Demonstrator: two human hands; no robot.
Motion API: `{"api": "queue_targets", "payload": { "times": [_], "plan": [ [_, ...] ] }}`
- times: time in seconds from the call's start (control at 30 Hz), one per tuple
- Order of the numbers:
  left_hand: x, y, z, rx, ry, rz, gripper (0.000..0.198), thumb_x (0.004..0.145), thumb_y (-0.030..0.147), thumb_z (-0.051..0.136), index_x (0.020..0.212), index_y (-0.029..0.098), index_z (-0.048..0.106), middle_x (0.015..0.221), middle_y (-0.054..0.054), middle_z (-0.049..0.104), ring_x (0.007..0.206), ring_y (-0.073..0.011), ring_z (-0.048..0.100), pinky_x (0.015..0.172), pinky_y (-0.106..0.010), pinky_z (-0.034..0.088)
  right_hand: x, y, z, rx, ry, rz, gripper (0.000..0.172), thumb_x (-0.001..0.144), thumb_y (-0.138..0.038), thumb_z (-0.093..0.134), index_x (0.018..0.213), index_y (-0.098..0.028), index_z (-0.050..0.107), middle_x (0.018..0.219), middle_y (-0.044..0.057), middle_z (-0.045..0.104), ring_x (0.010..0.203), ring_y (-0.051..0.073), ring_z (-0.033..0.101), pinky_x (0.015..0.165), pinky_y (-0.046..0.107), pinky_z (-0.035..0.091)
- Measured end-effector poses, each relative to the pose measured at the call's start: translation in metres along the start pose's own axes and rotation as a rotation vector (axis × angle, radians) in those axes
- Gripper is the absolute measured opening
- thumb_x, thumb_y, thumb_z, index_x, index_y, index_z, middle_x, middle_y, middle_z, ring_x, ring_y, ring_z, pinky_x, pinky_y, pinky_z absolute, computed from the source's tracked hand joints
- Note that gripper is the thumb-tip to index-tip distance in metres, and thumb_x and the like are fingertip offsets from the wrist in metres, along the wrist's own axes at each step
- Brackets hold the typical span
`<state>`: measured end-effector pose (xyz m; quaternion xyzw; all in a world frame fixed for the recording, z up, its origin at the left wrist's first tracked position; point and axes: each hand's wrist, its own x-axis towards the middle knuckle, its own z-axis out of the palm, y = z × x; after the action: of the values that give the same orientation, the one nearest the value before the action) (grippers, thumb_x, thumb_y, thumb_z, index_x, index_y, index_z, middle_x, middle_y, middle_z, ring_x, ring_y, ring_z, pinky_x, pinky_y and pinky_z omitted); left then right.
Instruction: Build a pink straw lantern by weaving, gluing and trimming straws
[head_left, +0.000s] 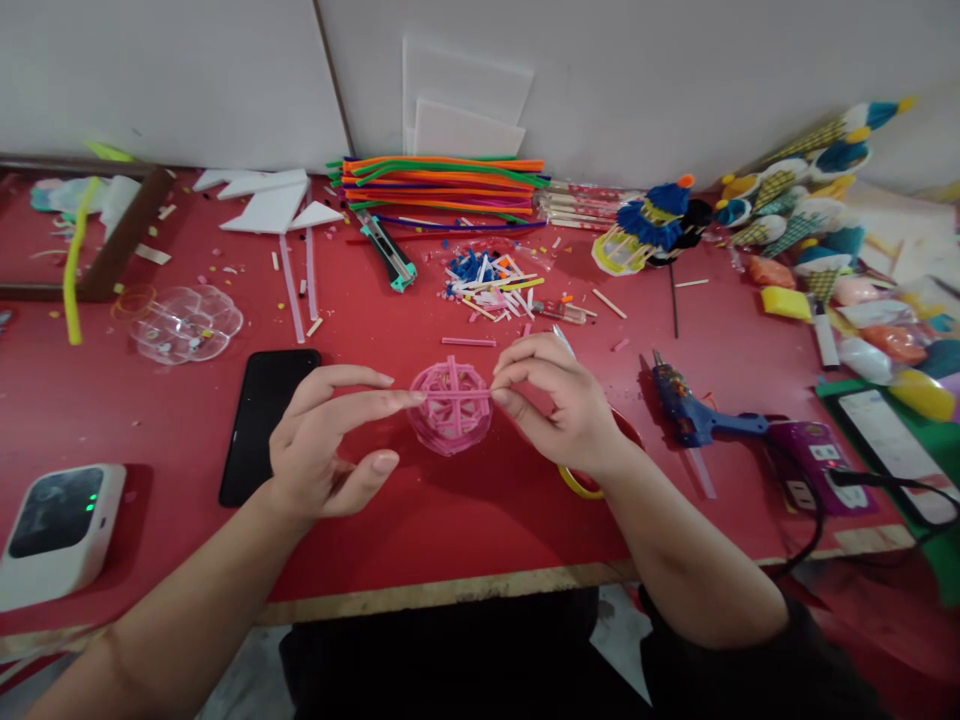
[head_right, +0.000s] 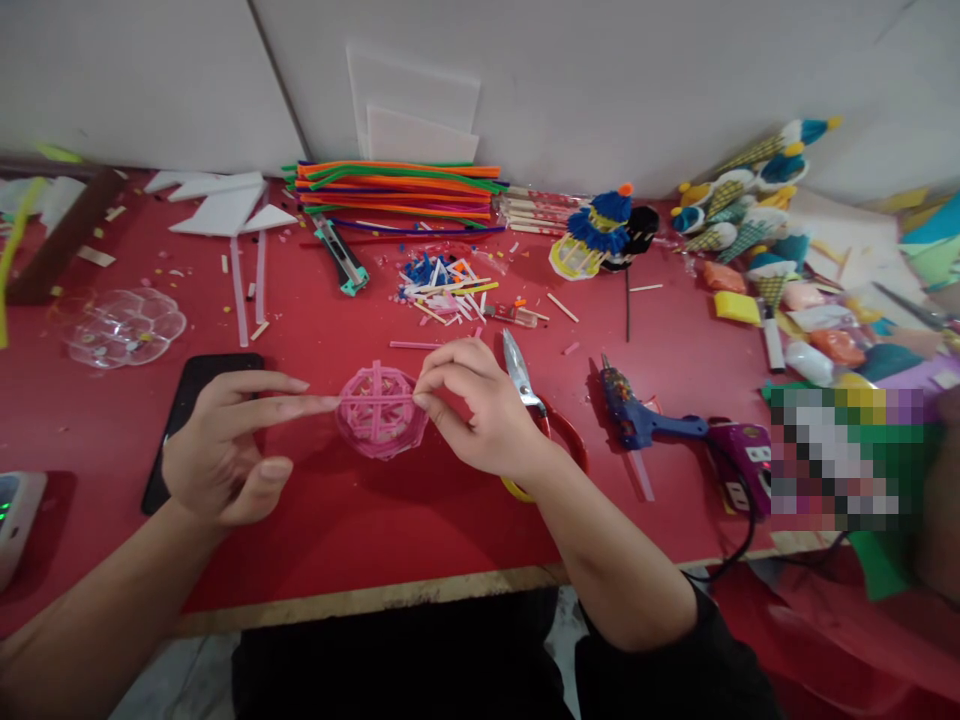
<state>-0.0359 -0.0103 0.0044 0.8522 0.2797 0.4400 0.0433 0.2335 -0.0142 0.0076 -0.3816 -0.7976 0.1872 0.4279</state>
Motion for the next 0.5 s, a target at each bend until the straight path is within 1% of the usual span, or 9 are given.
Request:
{"api": "queue_targets", "payload": {
  "times": [0.13,0.23,0.43,0.5],
  "plan": [
    [0.0015,0.0015,-0.0007,-0.003,0.015,-0.01,0.029,0.096,0.04,0.052,0.122,0.03,0.058,0.098,-0.003,0.079,0.093,-0.0262,0.072,0.072,-0.043,0.061,-0.0003,-0.0001,0.0009,-0.004,-0.002,0.009,0.007,0.096,-0.019,0.061,0.092,-0.024,0.063,0.095,0.005,0.066,0.093,0.02,0.063,0.086,0.04,0.052],
    [-0.0002,0.0021,0.0005,0.003,-0.011,-0.031,0.029,0.095,0.041,0.053,0.122,0.031,0.057,0.098,-0.004,0.079,0.094,-0.0268,0.072,0.072,-0.043,0.062,-0.0009,0.0,0.0016,-0.011,0.005,0.012,0.008,0.096,-0.018,0.06,0.092,-0.024,0.063,0.096,0.005,0.066,0.094,0.021,0.063,0.087,0.04,0.052],
    [-0.0037,0.005,0.0018,-0.064,0.019,-0.086,0.03,0.095,0.043,0.055,0.121,0.027,0.058,0.105,-0.007,0.079,0.105,-0.0297,0.071,0.083,-0.049,0.061,-0.0007,0.0012,0.002,0.006,-0.008,0.025,0.007,0.096,-0.017,0.06,0.092,-0.022,0.063,0.097,0.006,0.065,0.096,0.019,0.064,0.088,0.037,0.052],
    [-0.0035,0.006,0.0,-0.042,-0.016,-0.088,0.031,0.095,0.043,0.054,0.121,0.027,0.059,0.107,-0.007,0.079,0.106,-0.0299,0.071,0.083,-0.049,0.061,-0.0007,0.0014,0.0019,0.007,-0.011,0.028,0.007,0.096,-0.017,0.06,0.092,-0.022,0.063,0.098,0.006,0.065,0.096,0.019,0.064,0.089,0.036,0.052]
  ]
}}
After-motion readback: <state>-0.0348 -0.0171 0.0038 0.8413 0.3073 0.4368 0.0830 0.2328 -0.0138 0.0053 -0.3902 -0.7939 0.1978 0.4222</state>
